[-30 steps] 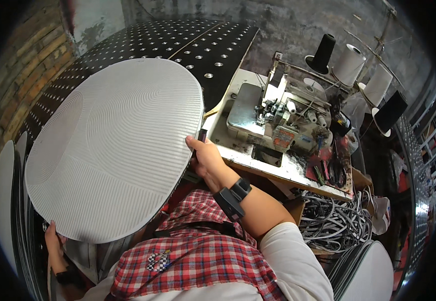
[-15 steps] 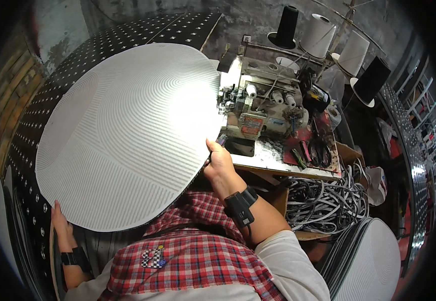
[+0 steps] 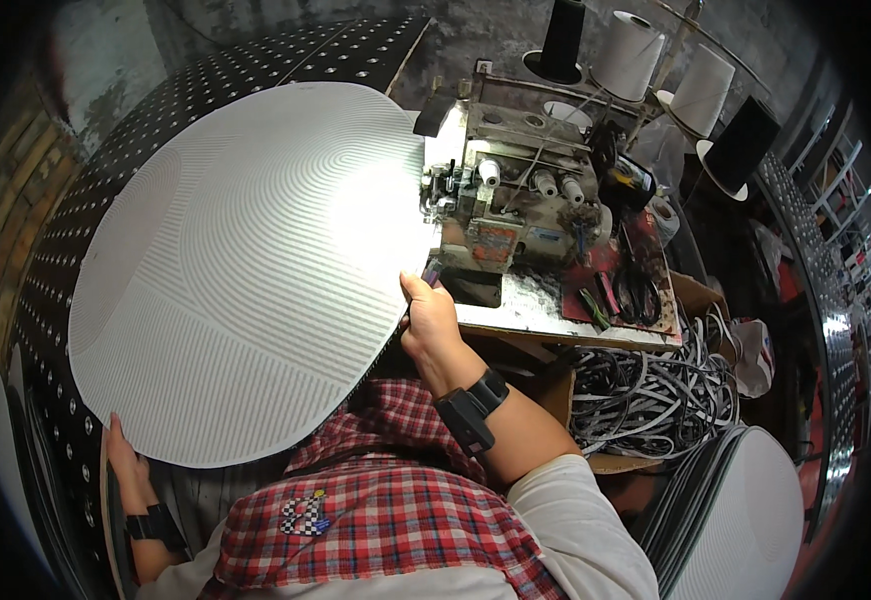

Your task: Sew the edges of mattress covers using an industrial sewing machine.

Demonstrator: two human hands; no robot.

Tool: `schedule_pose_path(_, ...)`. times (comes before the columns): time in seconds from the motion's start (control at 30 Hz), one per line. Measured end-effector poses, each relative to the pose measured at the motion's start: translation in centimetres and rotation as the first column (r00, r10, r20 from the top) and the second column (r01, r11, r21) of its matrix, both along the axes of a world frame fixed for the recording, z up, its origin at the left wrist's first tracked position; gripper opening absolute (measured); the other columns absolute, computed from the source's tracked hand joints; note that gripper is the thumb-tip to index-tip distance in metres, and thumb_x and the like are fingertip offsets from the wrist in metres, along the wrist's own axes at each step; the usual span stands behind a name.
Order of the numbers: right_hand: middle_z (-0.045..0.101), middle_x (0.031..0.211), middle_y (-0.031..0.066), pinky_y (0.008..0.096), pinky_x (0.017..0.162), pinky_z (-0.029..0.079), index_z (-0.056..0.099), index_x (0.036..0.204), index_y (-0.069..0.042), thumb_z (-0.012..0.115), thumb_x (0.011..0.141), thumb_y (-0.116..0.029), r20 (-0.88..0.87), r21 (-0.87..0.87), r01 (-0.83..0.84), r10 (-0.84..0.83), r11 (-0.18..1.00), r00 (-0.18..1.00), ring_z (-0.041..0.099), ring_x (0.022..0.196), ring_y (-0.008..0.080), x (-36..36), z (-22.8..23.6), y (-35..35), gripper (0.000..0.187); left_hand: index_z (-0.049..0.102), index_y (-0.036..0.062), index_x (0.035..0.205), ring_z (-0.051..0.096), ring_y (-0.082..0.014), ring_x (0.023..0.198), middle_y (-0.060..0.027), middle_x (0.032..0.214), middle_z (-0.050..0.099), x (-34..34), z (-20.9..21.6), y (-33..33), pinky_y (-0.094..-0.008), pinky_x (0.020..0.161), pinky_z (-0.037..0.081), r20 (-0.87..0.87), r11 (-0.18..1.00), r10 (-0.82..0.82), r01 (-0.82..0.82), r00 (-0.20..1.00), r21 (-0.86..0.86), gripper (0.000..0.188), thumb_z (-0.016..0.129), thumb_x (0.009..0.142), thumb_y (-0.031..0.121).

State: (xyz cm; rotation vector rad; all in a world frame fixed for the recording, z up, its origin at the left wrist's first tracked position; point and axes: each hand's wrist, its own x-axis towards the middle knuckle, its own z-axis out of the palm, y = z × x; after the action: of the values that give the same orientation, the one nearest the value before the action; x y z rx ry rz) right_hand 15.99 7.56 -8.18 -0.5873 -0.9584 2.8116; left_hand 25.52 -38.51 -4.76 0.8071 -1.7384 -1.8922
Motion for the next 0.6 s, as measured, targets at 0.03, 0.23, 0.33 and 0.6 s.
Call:
schedule_pose_path(0.03, 0.056, 0.073, 0.0016, 0.0184, 0.037, 0.032, 0.052, 0.086, -0.003, 0.050, 0.081, -0.011, 0.009, 0.027, 0.017, -0.017, 1.000, 1.000, 0.046, 0.049, 0.0063, 0.1, 0.3, -0.1, 0.009, 0.031, -0.0034, 0.124, 0.046, -0.0278, 0.107, -0.0169, 0.120, 0.043, 0.1, -0.1, -0.3, -0.0375, 0.087, 0.038, 0.037, 0.999, 0.004, -0.006, 0.999, 0.045, 0.051, 0.045, 0.085, 0.028)
schedule_pose_path(0.23, 0.056, 0.074, 0.0012, 0.0181, 0.041, 0.036, 0.051, 0.088, -0.004, 0.052, 0.080, -0.013, -0.039, 0.122, 0.022, -0.017, 0.992, 0.999, 0.051, 0.057, 0.0068, 0.2, 0.3, 0.3, 0.012, 0.033, -0.0045, 0.122, 0.045, -0.0276, 0.107, -0.0171, 0.119, 0.043, 0.6, -0.8, -0.7, -0.0370, 0.088, 0.037, 0.066, 0.997, 0.003, -0.008, 0.998, 0.072, 0.053, 0.046, 0.084, 0.030)
schedule_pose_path(0.33, 0.056, 0.074, 0.0014, 0.0179, 0.042, 0.037, 0.051, 0.088, -0.003, 0.053, 0.080, -0.014, -0.041, 0.176, 0.049, -0.042, 0.983, 0.998, 0.051, 0.058, 0.0071, 0.2, 0.4, 0.3, 0.013, 0.033, -0.0042, 0.122, 0.045, -0.0273, 0.108, -0.0167, 0.120, 0.043, 0.8, -0.7, -0.3, -0.0368, 0.088, 0.036, 0.059, 0.996, 0.001, -0.006, 0.998, 0.086, 0.053, 0.047, 0.084, 0.030)
schedule_pose_path(0.6, 0.055, 0.071, 0.0019, 0.0184, 0.041, 0.037, 0.052, 0.086, -0.002, 0.057, 0.080, -0.020, 0.029, 0.393, 0.012, -0.025, 0.919, 0.999, 0.049, 0.054, 0.0065, 1.1, 1.3, 0.6, 0.020, 0.034, -0.0036, 0.122, 0.043, -0.0258, 0.109, -0.0153, 0.120, 0.043, 2.3, -0.3, 1.9, -0.0345, 0.090, 0.035, 0.083, 0.989, 0.017, -0.029, 0.996, 0.143, 0.053, 0.048, 0.084, 0.030)
